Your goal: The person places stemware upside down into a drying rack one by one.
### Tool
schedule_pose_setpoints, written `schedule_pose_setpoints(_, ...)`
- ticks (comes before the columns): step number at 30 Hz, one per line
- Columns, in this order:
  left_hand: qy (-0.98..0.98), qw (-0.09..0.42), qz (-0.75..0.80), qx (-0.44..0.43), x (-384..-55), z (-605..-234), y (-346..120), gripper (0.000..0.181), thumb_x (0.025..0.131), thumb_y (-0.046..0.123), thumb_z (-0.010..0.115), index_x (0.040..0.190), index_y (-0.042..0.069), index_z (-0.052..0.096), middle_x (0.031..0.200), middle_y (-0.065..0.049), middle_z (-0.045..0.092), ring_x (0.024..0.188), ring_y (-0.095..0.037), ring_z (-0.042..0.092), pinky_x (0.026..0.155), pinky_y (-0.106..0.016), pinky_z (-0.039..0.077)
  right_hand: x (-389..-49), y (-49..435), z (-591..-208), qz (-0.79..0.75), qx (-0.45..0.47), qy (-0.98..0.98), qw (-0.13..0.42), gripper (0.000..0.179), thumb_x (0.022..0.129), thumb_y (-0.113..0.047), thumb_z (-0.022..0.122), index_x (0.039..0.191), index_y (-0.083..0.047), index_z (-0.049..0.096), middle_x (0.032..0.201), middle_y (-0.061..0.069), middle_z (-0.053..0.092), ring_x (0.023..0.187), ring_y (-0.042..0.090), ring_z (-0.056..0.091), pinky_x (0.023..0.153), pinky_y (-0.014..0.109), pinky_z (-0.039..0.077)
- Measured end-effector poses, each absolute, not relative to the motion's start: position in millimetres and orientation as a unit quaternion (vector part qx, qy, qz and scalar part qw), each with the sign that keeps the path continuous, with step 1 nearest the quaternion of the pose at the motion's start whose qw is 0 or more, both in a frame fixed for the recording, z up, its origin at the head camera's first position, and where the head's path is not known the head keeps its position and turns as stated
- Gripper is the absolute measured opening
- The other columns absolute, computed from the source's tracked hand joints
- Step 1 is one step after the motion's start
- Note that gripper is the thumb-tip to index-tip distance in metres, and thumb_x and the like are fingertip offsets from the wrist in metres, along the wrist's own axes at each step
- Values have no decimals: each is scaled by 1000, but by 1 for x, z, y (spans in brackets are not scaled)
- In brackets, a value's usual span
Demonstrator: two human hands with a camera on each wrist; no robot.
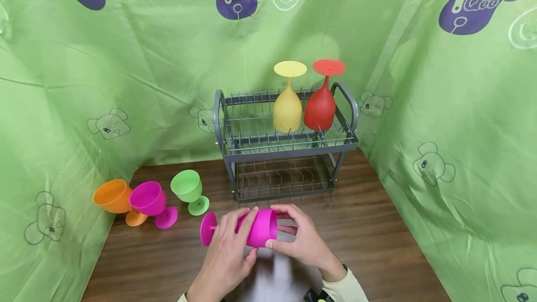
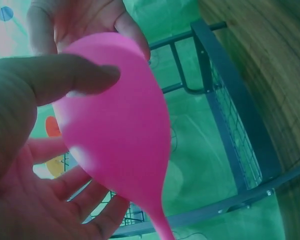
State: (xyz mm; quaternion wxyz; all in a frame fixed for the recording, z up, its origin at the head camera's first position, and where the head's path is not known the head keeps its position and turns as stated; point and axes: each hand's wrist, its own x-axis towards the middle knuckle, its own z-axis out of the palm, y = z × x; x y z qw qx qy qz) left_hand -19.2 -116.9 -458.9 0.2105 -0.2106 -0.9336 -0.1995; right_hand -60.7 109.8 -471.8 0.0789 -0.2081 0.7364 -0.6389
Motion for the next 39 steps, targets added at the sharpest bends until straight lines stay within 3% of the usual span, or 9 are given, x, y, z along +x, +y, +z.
schedule_pose_setpoints(4,-915,260,-229,-207,-17,-460,-116,98,65,17,97,153,10,54,144,-16,57,129,-33,54,108,-55,49,-60,111,-473,-663,-201,719,57,67,85,-13,89,144,-16,58,139,9,61,123,30,64,99,38,63)
schedule_pose_setpoints(9,-861,339,-327,-191,-17,-461,-113,78,72,18,90,143,5,62,140,-20,59,124,-35,54,110,-37,44,-62,111,-469,-688,-201,697,18,66,85,-5,86,143,-4,55,140,15,60,123,25,65,96,40,63)
schedule_pose_setpoints(12,-816,366,-417,-161,-14,-463,-109,67,75,12,86,137,2,65,134,-19,61,120,-28,57,107,-23,44,-63,112,-465,-703,-186,686,12,67,85,-4,86,143,-1,53,141,16,59,124,25,64,96,41,63)
schedule_pose_setpoints(15,-765,331,-542,-110,-8,-466,-102,59,79,-2,83,134,-3,62,130,-17,61,118,-19,60,105,-20,50,-63,111,-463,-718,-171,675,10,68,85,-2,86,144,-1,52,142,16,57,124,25,63,96,39,64)
schedule_pose_setpoints(18,-691,245,-678,-48,-5,-465,-96,55,85,-14,75,136,-6,54,132,-16,57,120,-17,61,101,-22,56,-63,109,-461,-738,-167,654,3,68,85,1,84,144,1,50,142,16,56,123,23,63,94,39,64)
schedule_pose_setpoints(23,-589,127,-797,25,-11,-461,-90,55,95,-10,64,145,-4,41,140,-14,51,127,-21,58,102,-25,57,-62,102,-461,-778,-188,599,-3,69,86,7,79,143,11,41,138,15,55,121,18,63,93,40,65)
schedule_pose_setpoints(28,-557,122,-821,29,-16,-459,-88,56,95,-11,61,145,-1,40,141,-15,50,128,-22,57,104,-26,56,-60,96,-462,-791,-204,576,-4,69,86,9,78,141,16,37,135,14,55,119,17,63,91,39,65)
schedule_pose_setpoints(39,-472,95,-877,-13,-25,-450,-97,54,99,-10,54,150,-1,38,139,-12,54,123,-17,60,103,-28,58,-56,91,-464,-814,-201,546,10,67,88,6,77,142,12,39,134,11,56,119,16,62,92,36,65)
